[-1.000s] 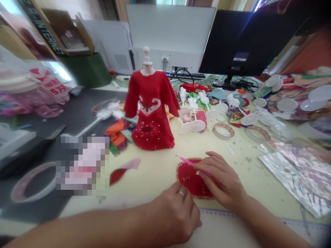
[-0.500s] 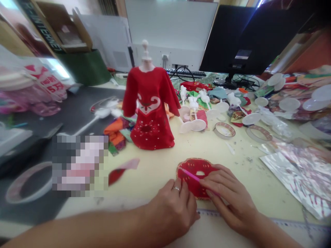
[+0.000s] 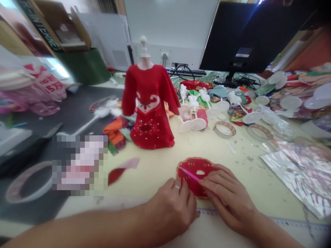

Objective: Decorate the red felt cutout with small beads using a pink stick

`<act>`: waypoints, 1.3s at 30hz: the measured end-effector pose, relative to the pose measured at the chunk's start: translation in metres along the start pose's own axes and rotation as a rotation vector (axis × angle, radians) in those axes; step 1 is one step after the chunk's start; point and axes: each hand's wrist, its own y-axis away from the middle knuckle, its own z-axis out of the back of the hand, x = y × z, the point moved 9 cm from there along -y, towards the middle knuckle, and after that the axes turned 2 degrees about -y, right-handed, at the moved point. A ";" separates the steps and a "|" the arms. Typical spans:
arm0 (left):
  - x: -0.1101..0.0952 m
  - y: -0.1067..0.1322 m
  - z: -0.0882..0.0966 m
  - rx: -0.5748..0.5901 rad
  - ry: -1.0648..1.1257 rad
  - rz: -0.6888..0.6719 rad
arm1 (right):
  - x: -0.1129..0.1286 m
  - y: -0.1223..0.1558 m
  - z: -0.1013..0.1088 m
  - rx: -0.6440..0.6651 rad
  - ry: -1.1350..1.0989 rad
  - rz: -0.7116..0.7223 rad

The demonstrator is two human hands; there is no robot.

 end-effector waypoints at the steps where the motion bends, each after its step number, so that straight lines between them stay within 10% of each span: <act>1: 0.000 0.000 0.000 0.003 0.000 -0.001 | 0.000 0.000 0.000 -0.003 0.002 0.002; 39: 0.025 -0.001 -0.006 0.056 -0.058 0.168 | 0.001 -0.002 -0.004 0.015 0.010 0.000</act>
